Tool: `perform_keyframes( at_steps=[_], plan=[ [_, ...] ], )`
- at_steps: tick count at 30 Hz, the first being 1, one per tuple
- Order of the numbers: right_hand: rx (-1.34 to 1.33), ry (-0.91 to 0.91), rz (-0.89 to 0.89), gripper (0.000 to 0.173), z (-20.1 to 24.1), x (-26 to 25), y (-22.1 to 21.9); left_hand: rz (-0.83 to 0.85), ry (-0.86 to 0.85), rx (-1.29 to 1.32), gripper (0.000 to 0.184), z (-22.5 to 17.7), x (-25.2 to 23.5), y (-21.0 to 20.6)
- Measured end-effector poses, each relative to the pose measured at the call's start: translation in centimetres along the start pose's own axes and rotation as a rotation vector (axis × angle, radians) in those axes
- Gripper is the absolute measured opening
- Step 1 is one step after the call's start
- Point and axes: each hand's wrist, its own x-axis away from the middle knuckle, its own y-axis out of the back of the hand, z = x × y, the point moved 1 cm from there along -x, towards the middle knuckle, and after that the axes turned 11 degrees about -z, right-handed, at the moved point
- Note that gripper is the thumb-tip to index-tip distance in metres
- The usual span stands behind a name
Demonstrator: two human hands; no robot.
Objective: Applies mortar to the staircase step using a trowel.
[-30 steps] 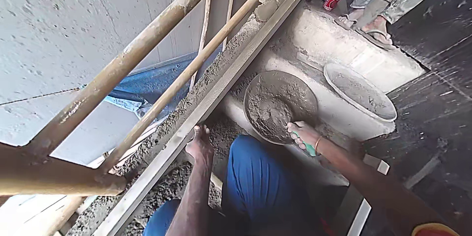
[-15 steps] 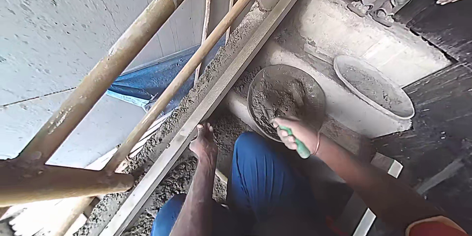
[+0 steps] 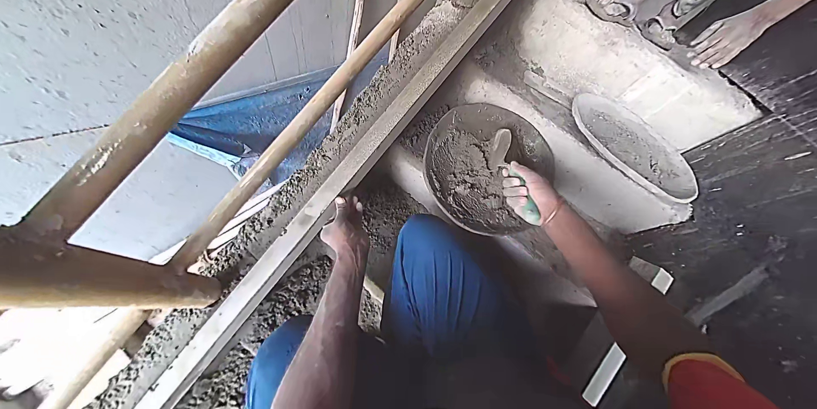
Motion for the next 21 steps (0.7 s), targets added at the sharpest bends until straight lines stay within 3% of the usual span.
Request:
perform_keyframes(
  at_steps=[4,7,9,11,15,21],
  plan=[
    [0.725,0.071,0.143,0.030,0.3,5.4,0.9,-0.009,0.002,0.003,0.030,0.3,-0.1,0.0],
    [1.263,-0.075,0.255,0.030,-1.3,6.5,2.6,-0.004,0.001,0.002,0.028,0.2,-0.2,-0.1],
    [1.603,-0.129,0.165,0.038,-0.6,5.0,5.1,0.008,0.000,0.001,0.029,0.1,-0.1,0.0],
    [1.847,-0.063,0.035,0.048,1.5,2.3,7.7,0.015,-0.008,-0.007,0.030,0.0,0.1,0.1],
    [2.039,0.229,-0.282,0.053,3.1,-0.5,9.6,0.024,-0.017,-0.009,0.031,0.0,0.4,0.1],
    [1.984,0.527,-0.689,0.049,7.8,2.7,6.2,0.026,-0.008,-0.002,0.030,0.0,0.4,0.1]
  ],
)
